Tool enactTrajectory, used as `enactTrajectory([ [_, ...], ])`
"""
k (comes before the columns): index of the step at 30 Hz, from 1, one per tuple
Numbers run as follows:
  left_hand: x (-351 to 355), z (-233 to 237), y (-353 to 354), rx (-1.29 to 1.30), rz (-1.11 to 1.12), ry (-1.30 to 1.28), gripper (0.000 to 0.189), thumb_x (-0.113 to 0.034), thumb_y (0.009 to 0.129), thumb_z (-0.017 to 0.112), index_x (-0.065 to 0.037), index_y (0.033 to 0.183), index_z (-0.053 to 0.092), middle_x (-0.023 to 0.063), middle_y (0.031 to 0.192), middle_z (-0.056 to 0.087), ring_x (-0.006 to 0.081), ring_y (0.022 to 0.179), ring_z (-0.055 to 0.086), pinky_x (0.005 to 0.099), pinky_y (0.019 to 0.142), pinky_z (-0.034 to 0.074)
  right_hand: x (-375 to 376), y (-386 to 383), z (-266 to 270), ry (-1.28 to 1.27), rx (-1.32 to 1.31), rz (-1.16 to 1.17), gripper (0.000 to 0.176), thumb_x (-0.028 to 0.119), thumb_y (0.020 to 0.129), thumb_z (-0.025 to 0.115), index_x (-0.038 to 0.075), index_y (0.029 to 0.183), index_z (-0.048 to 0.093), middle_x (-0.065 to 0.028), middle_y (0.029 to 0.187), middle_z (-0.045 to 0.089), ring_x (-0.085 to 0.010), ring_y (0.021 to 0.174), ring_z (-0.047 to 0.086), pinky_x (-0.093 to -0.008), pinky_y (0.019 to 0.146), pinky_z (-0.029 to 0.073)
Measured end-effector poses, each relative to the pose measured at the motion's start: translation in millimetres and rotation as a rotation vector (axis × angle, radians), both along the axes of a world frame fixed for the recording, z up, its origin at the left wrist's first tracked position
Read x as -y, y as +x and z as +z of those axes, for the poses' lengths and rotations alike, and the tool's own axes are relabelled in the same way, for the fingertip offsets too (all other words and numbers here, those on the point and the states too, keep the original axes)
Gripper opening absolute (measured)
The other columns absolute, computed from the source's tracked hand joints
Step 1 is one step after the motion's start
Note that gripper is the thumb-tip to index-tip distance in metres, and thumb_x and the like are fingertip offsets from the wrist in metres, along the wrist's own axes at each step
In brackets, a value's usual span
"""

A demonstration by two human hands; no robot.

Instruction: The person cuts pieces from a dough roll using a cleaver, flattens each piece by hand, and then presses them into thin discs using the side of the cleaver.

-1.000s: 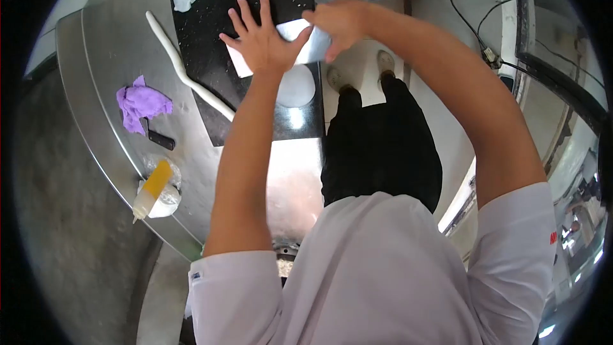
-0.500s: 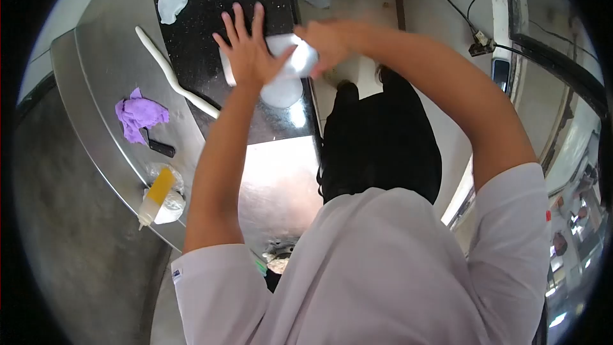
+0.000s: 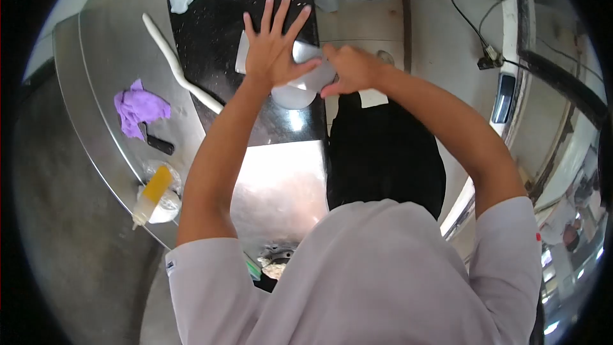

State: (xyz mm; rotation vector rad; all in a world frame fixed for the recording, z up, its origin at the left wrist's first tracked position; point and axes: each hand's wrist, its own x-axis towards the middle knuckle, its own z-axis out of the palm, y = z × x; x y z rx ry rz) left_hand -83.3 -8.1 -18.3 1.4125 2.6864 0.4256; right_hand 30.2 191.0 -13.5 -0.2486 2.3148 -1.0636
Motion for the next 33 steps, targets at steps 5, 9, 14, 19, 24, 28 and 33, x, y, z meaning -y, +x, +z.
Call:
enactTrajectory([
  [5,-13,35,-27,-0.131,0.163,-0.243,0.111,-0.065,0.074,0.072,-0.016,0.162,0.028,0.0226,0.170,0.013,0.0446,0.157,0.008,0.0692,0.121,0.007,-16,-54,13,0.140,-0.223,0.058,0.087,0.056,0.068,0.090,-0.006,0.117,0.052,-0.0303,0.094,0.067,-0.0502,0.095,0.067,-0.0528,0.085,0.054],
  [9,-5,25,14,0.034,0.181,-0.209,0.116,-0.076,0.071,0.070,-0.018,0.162,0.029,0.0205,0.170,0.014,0.0451,0.156,0.008,0.0697,0.121,0.006,-14,-14,-3,0.154,-0.222,0.101,0.089,0.058,0.066,0.090,-0.003,0.119,0.052,-0.0311,0.090,0.065,-0.0512,0.094,0.065,-0.0532,0.083,0.053],
  [14,-17,31,-11,-0.142,0.265,-0.118,0.112,-0.078,0.075,0.066,-0.020,0.163,0.027,0.0198,0.171,0.012,0.0445,0.157,0.005,0.0745,0.119,0.005,-27,-66,40,0.318,-0.281,0.236,0.077,0.050,0.078,0.085,0.002,0.128,0.052,-0.0282,0.112,0.067,-0.0465,0.107,0.065,-0.0497,0.090,0.053],
  [19,9,23,-34,-0.412,0.233,-0.123,0.098,-0.070,0.082,0.064,-0.024,0.161,0.031,0.0150,0.164,0.025,0.0404,0.152,0.018,0.0773,0.113,0.013,-11,-103,30,0.191,-0.514,-0.230,0.046,0.028,0.083,0.074,0.000,0.113,0.055,-0.0262,0.101,0.069,-0.0472,0.094,0.067,-0.0528,0.079,0.054],
  [24,60,34,13,-0.010,-0.448,-0.121,0.077,-0.029,0.096,0.066,-0.026,0.162,0.028,0.0126,0.146,0.052,0.0304,0.137,0.049,0.0492,0.118,0.033,-3,-15,-4,-0.039,-0.300,-0.330,0.072,0.044,0.086,0.080,0.002,0.136,0.050,-0.0247,0.118,0.068,-0.0407,0.111,0.066,-0.0473,0.097,0.051],
  [28,45,56,32,-0.002,-0.480,-0.322,0.089,-0.008,0.085,0.074,-0.025,0.161,0.031,0.0061,0.131,0.062,0.0248,0.122,0.059,0.0407,0.105,0.044,9,182,-6,-0.024,-0.054,-0.427,0.067,0.037,0.090,0.077,-0.001,0.139,0.050,-0.0238,0.117,0.068,-0.0422,0.104,0.067,-0.0470,0.094,0.052],
  [33,28,46,17,0.093,-0.442,-0.375,0.049,-0.006,0.081,0.076,-0.015,0.127,0.063,0.0039,0.117,0.067,0.0242,0.120,0.061,0.0406,0.103,0.045,-16,245,41,0.000,0.214,-0.380,0.050,0.036,0.090,0.079,-0.001,0.114,0.055,-0.0262,0.098,0.068,-0.0453,0.089,0.068,-0.0480,0.075,0.052],
])
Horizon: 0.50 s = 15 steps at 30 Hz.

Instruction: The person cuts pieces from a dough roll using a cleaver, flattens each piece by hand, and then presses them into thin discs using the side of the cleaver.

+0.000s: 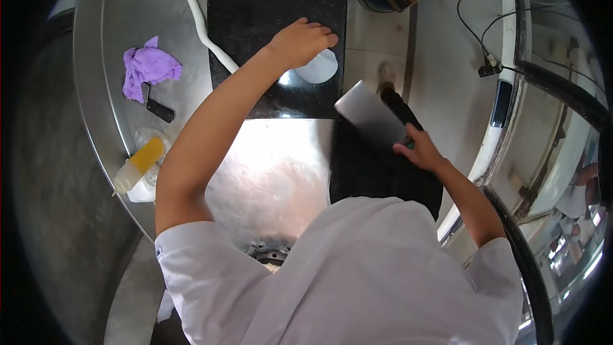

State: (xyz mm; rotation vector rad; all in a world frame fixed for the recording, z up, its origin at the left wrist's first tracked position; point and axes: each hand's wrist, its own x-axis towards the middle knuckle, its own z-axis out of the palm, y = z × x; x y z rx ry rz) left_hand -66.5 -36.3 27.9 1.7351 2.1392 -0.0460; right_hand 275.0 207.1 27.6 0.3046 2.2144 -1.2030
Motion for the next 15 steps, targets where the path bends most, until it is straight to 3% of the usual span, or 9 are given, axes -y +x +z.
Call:
enactTrajectory([
  [1,-3,3,-1,-0.007,0.000,0.003,0.049,-0.006,0.081,0.076,-0.015,0.127,0.063,0.0039,0.117,0.067,0.0242,0.120,0.061,0.0406,0.103,0.045,-4,-5,6,0.013,0.054,-0.067,0.049,0.035,0.090,0.079,-0.001,0.114,0.055,-0.0258,0.096,0.068,-0.0452,0.089,0.068,-0.0473,0.075,0.052],
  [2,-7,7,-2,-0.034,-0.023,-0.028,0.039,-0.006,0.080,0.076,-0.014,0.117,0.067,0.0037,0.115,0.067,0.0242,0.118,0.061,0.0405,0.102,0.045,-13,-23,9,0.074,-0.009,-0.089,0.049,0.033,0.091,0.078,-0.002,0.117,0.055,-0.0256,0.096,0.069,-0.0440,0.091,0.069,-0.0461,0.077,0.053],
  [3,-11,11,-2,-0.062,-0.044,-0.056,0.029,-0.006,0.080,0.076,-0.013,0.107,0.070,0.0035,0.114,0.068,0.0243,0.117,0.062,0.0404,0.101,0.046,-27,-37,-8,0.080,-0.172,-0.111,0.049,0.033,0.092,0.076,-0.002,0.120,0.056,-0.0254,0.096,0.069,-0.0428,0.092,0.068,-0.0455,0.079,0.053],
  [4,-14,14,-2,-0.072,-0.043,-0.046,0.029,-0.006,0.080,0.076,-0.013,0.107,0.070,0.0035,0.114,0.068,0.0243,0.117,0.062,0.0404,0.101,0.046,-26,-69,3,0.095,-0.347,-0.184,0.047,0.032,0.093,0.074,-0.003,0.119,0.057,-0.0251,0.096,0.068,-0.0424,0.091,0.068,-0.0462,0.080,0.052],
  [8,-17,23,-4,0.019,0.030,-0.099,0.021,-0.004,0.079,0.074,-0.012,0.099,0.072,0.0038,0.113,0.068,0.0242,0.116,0.062,0.0404,0.100,0.046,-55,-193,-19,0.279,-0.457,0.043,0.044,0.031,0.094,0.073,0.001,0.121,0.058,-0.0218,0.101,0.070,-0.0410,0.091,0.068,-0.0455,0.082,0.053],
  [10,-16,23,-7,0.030,0.052,-0.076,0.020,-0.003,0.079,0.074,-0.011,0.097,0.072,0.0039,0.112,0.068,0.0243,0.116,0.062,0.0404,0.101,0.045,-35,-241,-15,0.197,-0.592,0.076,0.045,0.033,0.092,0.074,0.002,0.122,0.058,-0.0218,0.101,0.070,-0.0421,0.092,0.068,-0.0463,0.082,0.053],
  [11,-16,21,-9,0.056,0.065,-0.063,0.020,-0.002,0.078,0.074,-0.010,0.097,0.072,0.0058,0.110,0.069,0.0260,0.114,0.063,0.0413,0.099,0.047,-20,-248,-19,0.193,-0.596,0.091,0.045,0.033,0.092,0.074,0.002,0.122,0.058,-0.0218,0.101,0.070,-0.0421,0.092,0.068,-0.0463,0.082,0.053],
  [13,-18,33,-9,0.127,0.100,-0.108,0.019,-0.001,0.077,0.073,-0.006,0.096,0.070,0.0129,0.106,0.070,0.0338,0.106,0.068,0.0449,0.093,0.053,11,-244,-33,-0.078,-0.454,0.120,0.047,0.035,0.092,0.073,0.002,0.121,0.057,-0.0242,0.106,0.069,-0.0449,0.097,0.067,-0.0493,0.083,0.051],
  [15,-6,41,-8,0.264,0.135,-0.028,0.021,0.000,0.077,0.072,-0.003,0.097,0.069,0.0170,0.106,0.070,0.0391,0.101,0.069,0.0468,0.089,0.055,35,-193,-54,-0.105,-0.433,0.273,0.052,0.039,0.093,0.071,0.002,0.125,0.053,-0.0269,0.110,0.066,-0.0475,0.101,0.064,-0.0507,0.086,0.050],
])
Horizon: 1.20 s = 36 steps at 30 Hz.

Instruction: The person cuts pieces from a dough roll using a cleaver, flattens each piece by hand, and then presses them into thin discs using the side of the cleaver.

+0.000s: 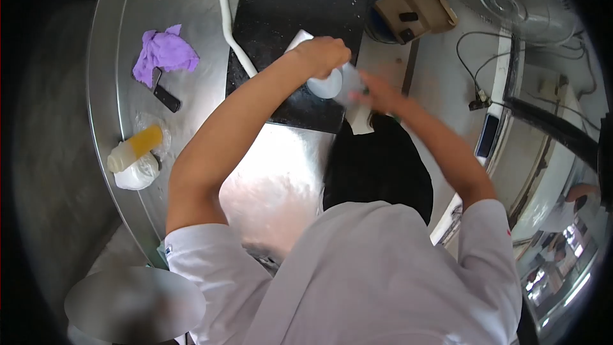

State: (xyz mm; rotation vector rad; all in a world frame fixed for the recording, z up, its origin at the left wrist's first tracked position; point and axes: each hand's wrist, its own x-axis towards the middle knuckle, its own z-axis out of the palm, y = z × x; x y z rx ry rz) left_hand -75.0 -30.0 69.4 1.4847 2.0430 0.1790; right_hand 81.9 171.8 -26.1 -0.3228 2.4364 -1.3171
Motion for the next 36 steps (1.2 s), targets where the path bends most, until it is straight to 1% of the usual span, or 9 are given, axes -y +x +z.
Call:
enactTrajectory([
  [5,26,27,-3,0.203,0.273,0.081,0.029,-0.002,0.073,0.072,-0.001,0.101,0.064,0.0188,0.112,0.063,0.0410,0.111,0.062,0.0459,0.094,0.052,-14,67,36,0.190,0.364,0.088,0.059,0.043,0.094,0.072,0.001,0.129,0.048,-0.0301,0.108,0.065,-0.0486,0.100,0.063,-0.0513,0.085,0.050],
  [12,48,5,-65,0.255,0.673,0.294,0.033,0.004,0.072,0.074,-0.003,0.101,0.057,0.0170,0.108,0.058,0.0394,0.109,0.061,0.0445,0.090,0.051,-54,-6,57,0.099,0.357,0.075,0.047,0.036,0.094,0.074,0.001,0.116,0.052,-0.0287,0.100,0.067,-0.0475,0.094,0.066,-0.0499,0.080,0.051],
  [16,39,20,-121,0.481,1.013,0.396,0.030,0.001,0.077,0.076,-0.001,0.100,0.057,0.0088,0.095,0.062,0.0190,0.090,0.064,0.0349,0.080,0.050,-58,-74,54,0.065,0.326,0.111,0.042,0.031,0.093,0.075,0.001,0.112,0.052,-0.0274,0.099,0.068,-0.0488,0.096,0.066,-0.0480,0.081,0.052],
  [17,39,27,-135,0.399,1.063,0.446,0.029,-0.002,0.080,0.077,-0.002,0.101,0.056,0.0070,0.092,0.063,0.0133,0.085,0.061,0.0317,0.077,0.049,-61,-92,56,0.016,0.327,0.136,0.042,0.031,0.092,0.076,0.002,0.111,0.052,-0.0276,0.098,0.068,-0.0495,0.097,0.066,-0.0506,0.080,0.052],
  [24,77,-52,-183,-0.271,1.744,0.293,0.049,-0.018,0.079,0.082,-0.003,0.120,0.061,0.0175,0.107,0.067,0.0325,0.092,0.068,0.0431,0.085,0.055,-89,-180,69,0.112,0.322,0.365,0.042,0.031,0.092,0.075,0.001,0.106,0.050,-0.0274,0.094,0.067,-0.0493,0.089,0.065,-0.0526,0.075,0.051],
  [26,82,-33,-154,-0.478,1.827,0.393,0.049,-0.015,0.082,0.080,-0.004,0.125,0.059,0.0167,0.109,0.065,0.0309,0.091,0.067,0.0412,0.081,0.056,-96,-191,64,0.080,0.307,0.394,0.041,0.030,0.092,0.075,0.000,0.107,0.050,-0.0276,0.091,0.067,-0.0496,0.088,0.065,-0.0526,0.075,0.051],
  [29,99,-8,-79,-0.286,1.863,0.540,0.030,-0.002,0.088,0.068,-0.003,0.117,0.063,0.0138,0.103,0.066,0.0266,0.085,0.067,0.0357,0.075,0.055,-101,-206,56,0.045,0.257,0.437,0.040,0.027,0.093,0.074,0.000,0.110,0.051,-0.0279,0.088,0.067,-0.0502,0.086,0.064,-0.0528,0.074,0.050],
  [34,116,-47,96,-0.406,2.170,0.470,0.025,0.009,0.093,0.058,-0.003,0.113,0.066,0.0100,0.105,0.069,0.0186,0.095,0.067,0.0289,0.080,0.052,-53,-225,74,0.013,0.142,0.567,0.036,0.021,0.094,0.071,0.001,0.115,0.052,-0.0277,0.089,0.068,-0.0503,0.088,0.065,-0.0538,0.074,0.051],
  [36,103,-55,139,-0.036,2.162,0.650,0.035,0.016,0.088,0.057,-0.003,0.116,0.065,0.0100,0.111,0.067,0.0198,0.099,0.066,0.0286,0.084,0.051,-20,-236,79,0.059,0.131,0.719,0.032,0.017,0.093,0.068,0.002,0.116,0.052,-0.0265,0.091,0.069,-0.0499,0.090,0.066,-0.0544,0.074,0.051],
])
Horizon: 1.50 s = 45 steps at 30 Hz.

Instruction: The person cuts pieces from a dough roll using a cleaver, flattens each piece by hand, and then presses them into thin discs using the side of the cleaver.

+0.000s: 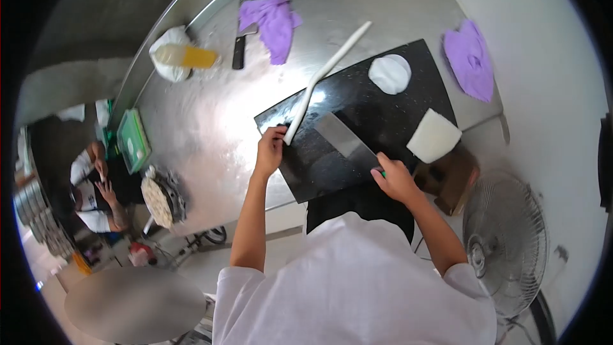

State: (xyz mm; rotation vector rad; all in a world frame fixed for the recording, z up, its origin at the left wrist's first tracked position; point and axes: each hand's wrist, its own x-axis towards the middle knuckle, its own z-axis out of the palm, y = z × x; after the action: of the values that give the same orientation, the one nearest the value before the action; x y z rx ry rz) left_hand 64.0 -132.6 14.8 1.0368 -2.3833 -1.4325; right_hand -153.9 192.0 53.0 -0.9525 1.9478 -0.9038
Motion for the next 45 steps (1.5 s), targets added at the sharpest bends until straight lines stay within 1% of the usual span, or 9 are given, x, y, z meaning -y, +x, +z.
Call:
enactTrajectory([
  [8,-22,-1,15,-0.097,0.119,-0.203,0.032,0.011,0.081,0.074,-0.002,0.110,0.070,0.0120,0.100,0.068,0.0262,0.086,0.069,0.0329,0.077,0.056,98,4,30,0.091,-0.236,0.334,0.026,0.015,0.095,0.064,0.005,0.112,0.047,-0.0255,0.087,0.069,-0.0496,0.086,0.067,-0.0571,0.072,0.054],
  [15,9,-14,14,-0.164,-0.186,-0.506,0.024,-0.003,0.081,0.077,-0.005,0.104,0.071,0.0111,0.092,0.063,0.0315,0.089,0.066,0.0411,0.077,0.054,107,49,31,0.246,-0.327,0.322,0.024,0.014,0.098,0.059,0.005,0.113,0.044,-0.0260,0.084,0.069,-0.0508,0.083,0.067,-0.0601,0.072,0.053],
  [22,0,2,16,-0.309,0.041,-0.091,0.014,0.002,0.085,0.073,0.001,0.099,0.068,0.0146,0.108,0.067,0.0283,0.087,0.069,0.0337,0.071,0.055,97,105,16,0.232,-0.369,0.046,0.029,0.017,0.097,0.063,0.004,0.115,0.044,-0.0270,0.087,0.069,-0.0524,0.086,0.066,-0.0588,0.074,0.052],
  [25,-36,19,17,-0.335,-0.332,0.031,0.013,-0.002,0.082,0.077,-0.003,0.094,0.073,0.0112,0.118,0.066,0.0275,0.097,0.068,0.0378,0.079,0.056,36,146,9,0.068,-0.289,-0.382,0.038,0.024,0.095,0.069,0.003,0.118,0.048,-0.0308,0.097,0.068,-0.0540,0.096,0.063,-0.0553,0.077,0.050],
  [27,-58,23,3,-0.181,-0.799,-0.213,0.018,-0.006,0.074,0.082,-0.009,0.090,0.075,0.0103,0.120,0.061,0.0290,0.105,0.067,0.0440,0.087,0.057,-4,170,2,0.030,-0.352,-0.591,0.035,0.023,0.096,0.070,0.001,0.116,0.052,-0.0287,0.097,0.069,-0.0522,0.092,0.066,-0.0507,0.076,0.052],
  [33,-92,13,-67,0.431,-1.022,-0.484,0.038,-0.012,0.063,0.092,-0.003,0.096,0.076,0.0163,0.120,0.064,0.0340,0.112,0.066,0.0404,0.094,0.059,-69,231,13,0.136,-0.113,-1.087,0.034,0.020,0.095,0.073,-0.001,0.115,0.055,-0.0198,0.096,0.068,-0.0303,0.086,0.069,-0.0403,0.077,0.052],
  [37,-101,33,-78,0.568,-1.030,-0.500,0.047,-0.009,0.061,0.090,-0.001,0.105,0.074,0.0190,0.122,0.064,0.0353,0.115,0.066,0.0400,0.096,0.059,-63,245,11,0.223,0.044,-1.244,0.033,0.017,0.094,0.073,-0.002,0.117,0.056,-0.0174,0.096,0.067,-0.0257,0.087,0.067,-0.0384,0.078,0.051],
  [41,-103,34,-88,0.496,-1.113,-0.545,0.043,-0.018,0.061,0.091,-0.003,0.098,0.074,0.0182,0.114,0.066,0.0391,0.106,0.068,0.0427,0.092,0.058,-67,211,-4,-0.007,-0.034,-1.244,0.031,0.017,0.092,0.074,-0.001,0.113,0.060,-0.0124,0.088,0.066,-0.0225,0.083,0.064,-0.0375,0.076,0.050],
  [45,-144,29,-90,0.372,-1.051,-0.065,0.064,-0.039,0.071,0.082,-0.008,0.125,0.064,0.0188,0.134,0.056,0.0369,0.136,0.050,0.0518,0.115,0.038,-83,133,17,-0.141,-0.048,-1.185,0.027,0.022,0.094,0.074,0.000,0.107,0.063,-0.0074,0.085,0.063,-0.0139,0.067,0.058,-0.0317,0.064,0.049],
])
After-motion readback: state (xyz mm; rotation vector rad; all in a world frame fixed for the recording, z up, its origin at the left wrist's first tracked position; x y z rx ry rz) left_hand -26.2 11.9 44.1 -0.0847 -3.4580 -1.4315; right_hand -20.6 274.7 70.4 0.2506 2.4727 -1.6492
